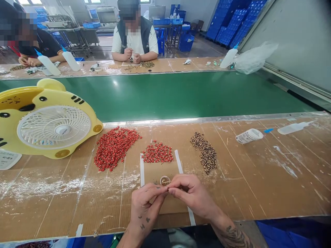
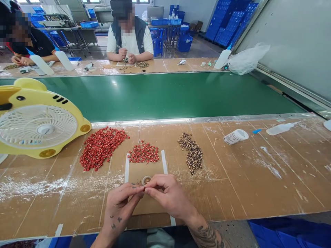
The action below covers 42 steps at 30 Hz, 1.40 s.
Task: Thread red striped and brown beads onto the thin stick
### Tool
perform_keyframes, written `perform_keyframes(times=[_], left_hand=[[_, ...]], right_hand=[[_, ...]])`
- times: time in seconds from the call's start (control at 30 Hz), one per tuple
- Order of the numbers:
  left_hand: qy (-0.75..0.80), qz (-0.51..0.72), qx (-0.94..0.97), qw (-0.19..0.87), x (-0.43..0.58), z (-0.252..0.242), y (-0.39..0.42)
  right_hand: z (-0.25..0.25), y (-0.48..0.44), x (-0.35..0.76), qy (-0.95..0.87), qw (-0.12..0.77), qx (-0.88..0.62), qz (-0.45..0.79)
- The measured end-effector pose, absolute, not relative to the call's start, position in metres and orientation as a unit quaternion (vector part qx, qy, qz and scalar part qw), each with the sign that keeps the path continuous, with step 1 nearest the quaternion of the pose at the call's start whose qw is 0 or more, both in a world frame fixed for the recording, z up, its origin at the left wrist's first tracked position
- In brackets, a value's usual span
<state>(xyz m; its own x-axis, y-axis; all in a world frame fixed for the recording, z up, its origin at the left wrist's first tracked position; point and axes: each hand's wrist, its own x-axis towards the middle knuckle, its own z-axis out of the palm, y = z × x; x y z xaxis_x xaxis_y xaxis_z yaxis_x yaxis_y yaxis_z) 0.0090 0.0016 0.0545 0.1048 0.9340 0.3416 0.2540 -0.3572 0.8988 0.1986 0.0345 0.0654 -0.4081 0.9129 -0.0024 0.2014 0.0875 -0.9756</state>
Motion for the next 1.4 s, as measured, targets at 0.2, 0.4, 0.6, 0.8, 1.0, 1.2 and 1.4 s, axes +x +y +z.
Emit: perform_keyframes(times=[0.2, 0.4, 0.6, 0.8, 1.0, 1.2, 1.4], left_hand=[[0.466, 0.475, 0.668, 0.332, 0.008, 0.050, 0.001], [0.481, 0.450, 0.676, 0.332, 0.010, 0.049, 0.012], [0.576, 0.396, 0.664, 0.267, -0.023, 0.038, 0.065], [0.610, 0.347, 0.681, 0.209, -0.042, 0.019, 0.103], [0.648, 0.307, 0.686, 0.125, -0.074, 0.022, 0.086], [0.660, 0.227, 0.708, 0.110, -0.100, 0.016, 0.075], [0.667, 0.212, 0.707, 0.103, -0.101, 0.015, 0.074]], right_hand=[[0.064, 0.034, 0.196, -0.652, 0.323, -0.434, 0.531], [0.058, 0.035, 0.201, -0.657, 0.342, -0.436, 0.511], [0.050, 0.042, 0.221, -0.662, 0.343, -0.488, 0.453], [0.048, 0.042, 0.228, -0.697, 0.308, -0.473, 0.442], [0.043, 0.044, 0.229, -0.706, 0.309, -0.462, 0.440], [0.031, 0.051, 0.222, -0.711, 0.280, -0.460, 0.452], [0.023, 0.054, 0.217, -0.732, 0.274, -0.444, 0.438]])
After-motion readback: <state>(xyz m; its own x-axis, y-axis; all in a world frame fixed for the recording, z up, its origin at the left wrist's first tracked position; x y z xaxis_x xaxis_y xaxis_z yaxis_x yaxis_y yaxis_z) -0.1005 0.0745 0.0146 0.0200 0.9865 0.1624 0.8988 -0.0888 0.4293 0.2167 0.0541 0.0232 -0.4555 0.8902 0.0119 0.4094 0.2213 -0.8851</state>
